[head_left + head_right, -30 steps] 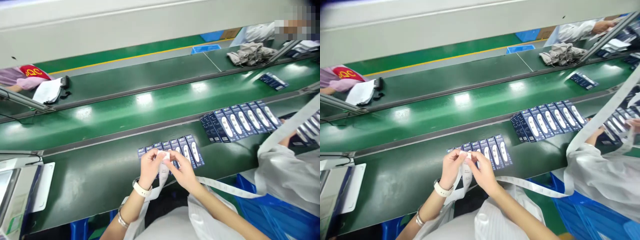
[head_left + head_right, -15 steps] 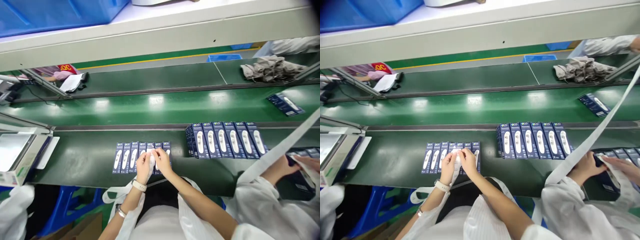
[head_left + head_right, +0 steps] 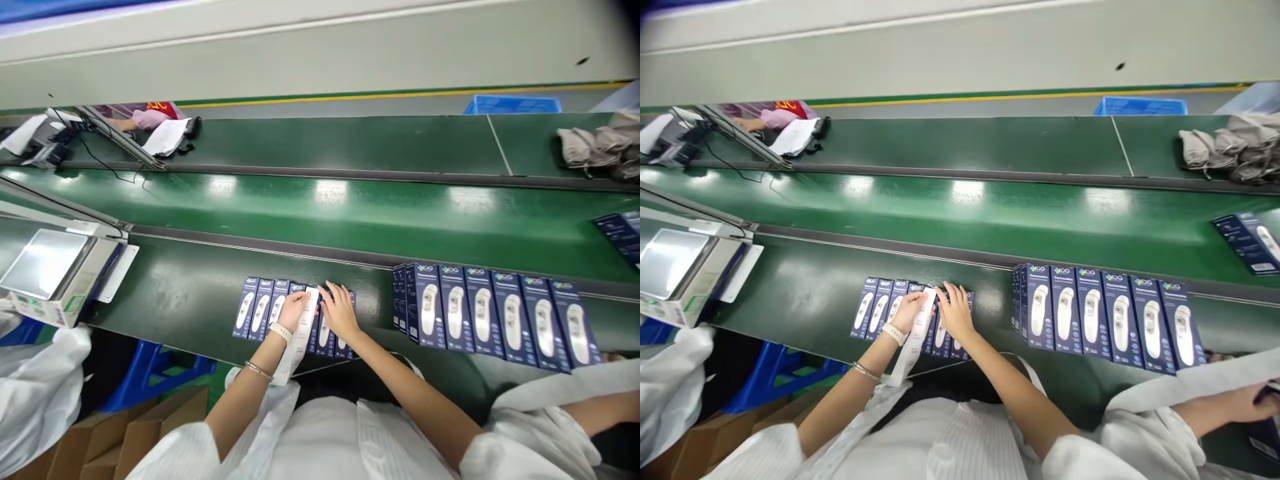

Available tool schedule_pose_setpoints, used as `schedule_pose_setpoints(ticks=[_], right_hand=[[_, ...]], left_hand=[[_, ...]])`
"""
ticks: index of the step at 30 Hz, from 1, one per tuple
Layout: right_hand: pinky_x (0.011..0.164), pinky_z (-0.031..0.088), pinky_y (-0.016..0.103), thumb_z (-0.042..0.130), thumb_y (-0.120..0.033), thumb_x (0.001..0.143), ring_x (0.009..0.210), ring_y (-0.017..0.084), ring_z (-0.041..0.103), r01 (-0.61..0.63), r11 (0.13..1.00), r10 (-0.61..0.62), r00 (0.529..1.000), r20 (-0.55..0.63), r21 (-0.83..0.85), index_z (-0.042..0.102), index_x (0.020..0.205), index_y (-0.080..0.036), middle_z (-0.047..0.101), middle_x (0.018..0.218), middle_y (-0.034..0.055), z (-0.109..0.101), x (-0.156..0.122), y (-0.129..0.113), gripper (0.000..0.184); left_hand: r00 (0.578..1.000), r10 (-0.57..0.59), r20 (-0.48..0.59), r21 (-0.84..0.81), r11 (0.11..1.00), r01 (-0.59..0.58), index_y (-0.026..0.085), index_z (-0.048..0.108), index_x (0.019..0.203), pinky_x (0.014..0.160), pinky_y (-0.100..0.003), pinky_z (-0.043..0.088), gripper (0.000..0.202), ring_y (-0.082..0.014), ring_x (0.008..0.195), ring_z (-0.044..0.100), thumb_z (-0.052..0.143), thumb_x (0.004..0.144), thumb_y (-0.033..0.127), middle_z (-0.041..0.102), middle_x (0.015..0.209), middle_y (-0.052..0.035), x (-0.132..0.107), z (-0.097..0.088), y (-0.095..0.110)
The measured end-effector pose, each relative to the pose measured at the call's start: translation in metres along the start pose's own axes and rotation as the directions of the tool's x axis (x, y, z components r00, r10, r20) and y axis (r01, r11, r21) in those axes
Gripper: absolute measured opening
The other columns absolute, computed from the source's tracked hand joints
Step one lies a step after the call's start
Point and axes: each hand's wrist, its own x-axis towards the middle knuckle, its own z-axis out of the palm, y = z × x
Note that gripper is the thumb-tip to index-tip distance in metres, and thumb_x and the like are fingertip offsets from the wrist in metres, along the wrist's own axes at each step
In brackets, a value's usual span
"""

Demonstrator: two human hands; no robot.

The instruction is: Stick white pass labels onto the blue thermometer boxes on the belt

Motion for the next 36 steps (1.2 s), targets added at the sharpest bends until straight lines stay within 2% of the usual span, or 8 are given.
schedule_pose_setpoints(ticks=[11, 17, 21, 24, 27, 30, 33, 36], right_hand=[[0.099, 0.025, 0.047, 0.038, -0.017, 0.084, 0.114, 0.025, 0.039, 0.102, 0.992, -0.093, 0.989, 0.114, -0.079, 0.044, 0.128, -0.021, 0.045, 0.126, 0.012, 0.002, 0.005, 0.006, 0.044], [0.099, 0.021, 0.049, 0.036, -0.017, 0.086, 0.116, 0.026, 0.036, 0.111, 0.991, -0.101, 0.986, 0.136, -0.075, 0.047, 0.126, -0.025, 0.043, 0.127, 0.0112, 0.0, 0.004, 0.006, 0.042], [0.1, 0.017, 0.052, 0.041, -0.032, 0.087, 0.119, 0.028, 0.031, 0.111, 0.994, -0.107, 0.983, 0.147, -0.021, 0.046, 0.125, -0.029, 0.041, 0.129, 0.0099, -0.004, 0.01, 0.006, 0.039], [0.099, 0.017, 0.051, 0.046, -0.042, 0.084, 0.116, 0.028, 0.033, 0.076, 0.996, -0.082, 0.985, 0.149, 0.046, 0.051, 0.121, -0.027, 0.05, 0.118, 0.0112, -0.001, 0.025, 0.009, 0.04], [0.098, 0.021, 0.046, 0.049, -0.045, 0.082, 0.107, 0.026, 0.04, 0.023, 0.989, -0.044, 0.989, 0.141, 0.147, 0.065, 0.099, -0.021, 0.057, 0.098, 0.0105, 0.003, 0.045, 0.014, 0.033], [0.097, 0.024, 0.044, 0.047, -0.041, 0.084, 0.106, 0.025, 0.041, -0.063, 0.957, 0.037, 0.994, 0.099, 0.282, 0.067, 0.083, -0.018, 0.057, 0.096, 0.0108, -0.001, 0.053, 0.01, 0.031], [0.093, 0.032, 0.04, 0.034, -0.034, 0.09, 0.106, 0.021, 0.043, -0.155, 0.879, 0.143, 0.988, 0.06, 0.451, 0.06, 0.099, -0.018, 0.057, 0.102, 0.0095, -0.015, 0.043, -0.006, 0.032], [0.08, 0.043, 0.029, 0.033, -0.033, 0.09, 0.092, 0.015, 0.054, -0.207, 0.762, 0.202, 0.976, 0.079, 0.613, 0.05, 0.11, -0.019, 0.06, 0.098, 0.0059, -0.029, 0.025, -0.025, 0.03]], left_hand=[[0.995, -0.088, -0.044, -0.033, 0.996, 0.087, 0.01, 0.055, 0.08, 0.049, -0.021, 0.046, 0.026, -0.0069, 0.051, 0.052, 0.048, 0.085, 0.034, 0.055, 0.064, 0.0021, 0.005, 0.002, -0.006], [0.982, -0.05, -0.183, -0.068, 0.997, 0.038, 0.01, 0.054, 0.077, 0.043, -0.017, 0.04, 0.023, -0.0044, 0.047, 0.044, 0.05, 0.084, 0.032, 0.05, 0.062, 0.0038, 0.008, 0.005, -0.012], [0.964, -0.024, -0.263, -0.09, 0.996, 0.0, 0.011, 0.052, 0.072, 0.041, -0.016, 0.036, 0.026, -0.0037, 0.044, 0.04, 0.05, 0.084, 0.033, 0.045, 0.057, 0.0054, 0.0, 0.004, -0.016], [0.955, 0.008, -0.298, -0.09, 0.995, -0.036, 0.012, 0.049, 0.067, 0.04, -0.017, 0.033, 0.03, -0.0035, 0.041, 0.036, 0.048, 0.085, 0.036, 0.04, 0.053, 0.0068, -0.011, 0.0, -0.019], [0.95, 0.064, -0.304, -0.063, 0.994, -0.087, 0.013, 0.045, 0.062, 0.039, -0.017, 0.029, 0.034, -0.0035, 0.039, 0.03, 0.048, 0.084, 0.039, 0.034, 0.05, 0.0082, -0.019, -0.005, -0.017], [0.95, 0.163, -0.268, -0.005, 0.985, -0.17, 0.015, 0.039, 0.057, 0.042, -0.018, 0.027, 0.039, -0.0044, 0.042, 0.029, 0.049, 0.082, 0.044, 0.031, 0.05, 0.0078, -0.027, -0.006, -0.006], [0.936, 0.286, -0.205, 0.075, 0.958, -0.277, 0.016, 0.039, 0.057, 0.049, -0.02, 0.03, 0.04, -0.0063, 0.05, 0.033, 0.049, 0.081, 0.046, 0.034, 0.054, 0.0058, -0.035, 0.0, 0.009], [0.922, 0.369, -0.116, 0.15, 0.924, -0.351, 0.015, 0.047, 0.062, 0.055, -0.022, 0.032, 0.035, -0.0089, 0.056, 0.038, 0.048, 0.081, 0.045, 0.042, 0.058, 0.0035, -0.042, 0.008, 0.019]])
